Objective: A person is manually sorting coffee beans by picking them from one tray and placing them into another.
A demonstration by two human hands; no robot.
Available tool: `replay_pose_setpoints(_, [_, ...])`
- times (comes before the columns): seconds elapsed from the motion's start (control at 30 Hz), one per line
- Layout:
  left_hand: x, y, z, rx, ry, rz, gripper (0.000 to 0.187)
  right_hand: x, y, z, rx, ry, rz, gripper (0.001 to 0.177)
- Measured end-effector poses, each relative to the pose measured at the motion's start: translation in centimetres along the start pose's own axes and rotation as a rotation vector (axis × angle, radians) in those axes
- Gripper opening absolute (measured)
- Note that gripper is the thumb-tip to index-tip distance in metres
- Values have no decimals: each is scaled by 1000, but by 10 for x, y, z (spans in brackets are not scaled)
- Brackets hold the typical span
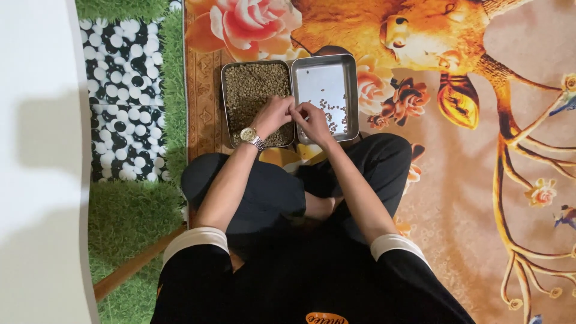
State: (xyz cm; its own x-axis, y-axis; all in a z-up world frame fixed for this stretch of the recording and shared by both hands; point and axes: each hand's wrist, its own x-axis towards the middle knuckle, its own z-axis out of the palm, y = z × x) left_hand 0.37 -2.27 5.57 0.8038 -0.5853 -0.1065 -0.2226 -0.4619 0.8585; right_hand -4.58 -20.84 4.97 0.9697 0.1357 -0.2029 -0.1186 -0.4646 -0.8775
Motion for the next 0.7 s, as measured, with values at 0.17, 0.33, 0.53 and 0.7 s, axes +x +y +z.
replay_pose_setpoints(0.17, [-3,-10,10,-20,-50,30,33,-6,16,5,15,-14,25,22])
replay_pose_setpoints(0.33, [4,-4,13,-39,-69,72,56,-10,26,-10,27,75,39,9])
replay_pose_setpoints(0.53, [-6,13,0,-45,-34,-7,33,-24,42,-26,64,292,108,10])
replay_pose_setpoints(0.7, [-2,24,-2,34,-91,32,58,-10,11,-1,-16,85,107,24])
